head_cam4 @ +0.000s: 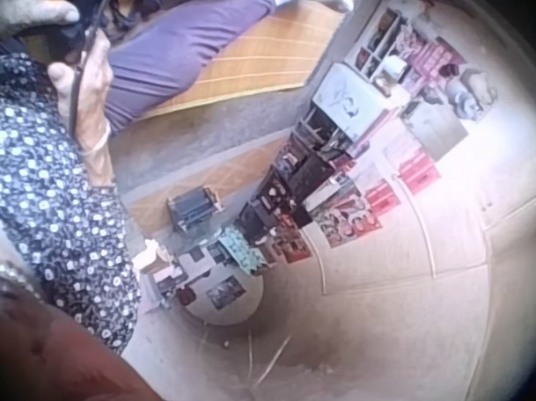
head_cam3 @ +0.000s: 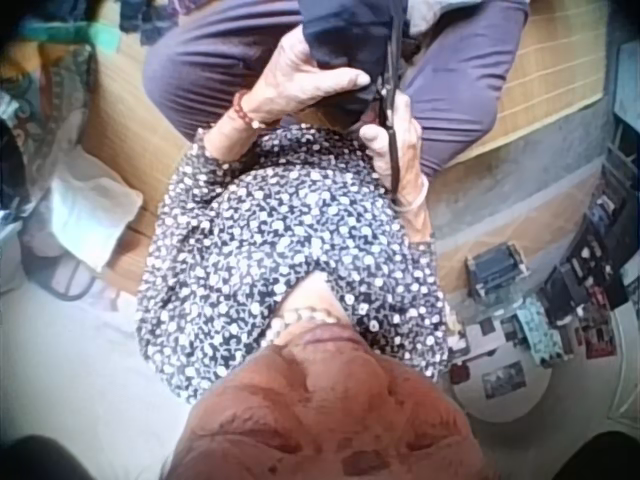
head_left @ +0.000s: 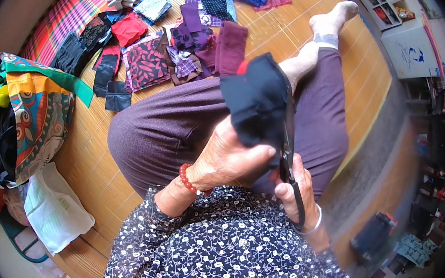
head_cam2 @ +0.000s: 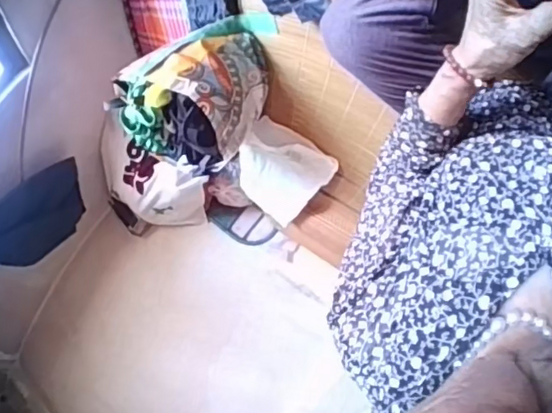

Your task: The person uses scissors to cut small rectangular pieces from a long strip of black fabric while sitting on the floor.

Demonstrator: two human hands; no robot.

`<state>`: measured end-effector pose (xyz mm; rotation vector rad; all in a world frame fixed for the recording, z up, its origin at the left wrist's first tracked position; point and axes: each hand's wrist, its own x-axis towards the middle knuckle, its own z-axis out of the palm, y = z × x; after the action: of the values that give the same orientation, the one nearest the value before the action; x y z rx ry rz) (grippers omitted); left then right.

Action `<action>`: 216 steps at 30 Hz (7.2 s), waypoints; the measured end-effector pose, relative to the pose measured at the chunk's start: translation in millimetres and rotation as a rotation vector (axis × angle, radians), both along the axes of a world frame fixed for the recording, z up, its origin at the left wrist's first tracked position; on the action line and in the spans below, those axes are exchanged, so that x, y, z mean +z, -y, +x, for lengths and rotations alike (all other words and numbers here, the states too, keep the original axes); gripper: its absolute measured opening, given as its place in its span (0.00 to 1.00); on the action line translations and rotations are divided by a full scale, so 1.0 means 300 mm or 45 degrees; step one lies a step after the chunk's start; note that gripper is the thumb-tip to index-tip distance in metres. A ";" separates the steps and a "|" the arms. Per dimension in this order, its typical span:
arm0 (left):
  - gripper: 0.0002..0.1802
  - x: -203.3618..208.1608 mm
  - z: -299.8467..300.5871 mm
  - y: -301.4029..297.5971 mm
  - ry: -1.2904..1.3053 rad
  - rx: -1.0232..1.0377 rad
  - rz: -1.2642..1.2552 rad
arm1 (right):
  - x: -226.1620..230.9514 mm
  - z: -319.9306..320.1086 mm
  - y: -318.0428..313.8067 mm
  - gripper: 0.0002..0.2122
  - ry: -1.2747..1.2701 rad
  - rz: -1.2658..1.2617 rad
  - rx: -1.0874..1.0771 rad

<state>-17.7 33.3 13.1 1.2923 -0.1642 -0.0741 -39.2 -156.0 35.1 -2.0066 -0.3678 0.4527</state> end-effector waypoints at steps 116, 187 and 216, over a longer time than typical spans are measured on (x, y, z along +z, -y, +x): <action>0.06 0.074 0.053 -0.063 -0.367 -0.164 0.184 | 0.060 0.114 0.119 0.26 0.319 -0.225 0.392; 0.13 0.255 -0.093 -0.434 -0.211 -0.663 0.960 | 0.036 0.609 1.122 0.04 0.453 0.613 -1.495; 0.18 0.173 -0.201 -0.379 -0.015 0.472 -0.203 | -0.149 0.374 0.162 0.04 -0.174 0.272 -0.357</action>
<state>-78.0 147.1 65.1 1.1443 0.0799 0.2441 73.0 -204.7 -9.5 -1.7745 -0.0453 0.3552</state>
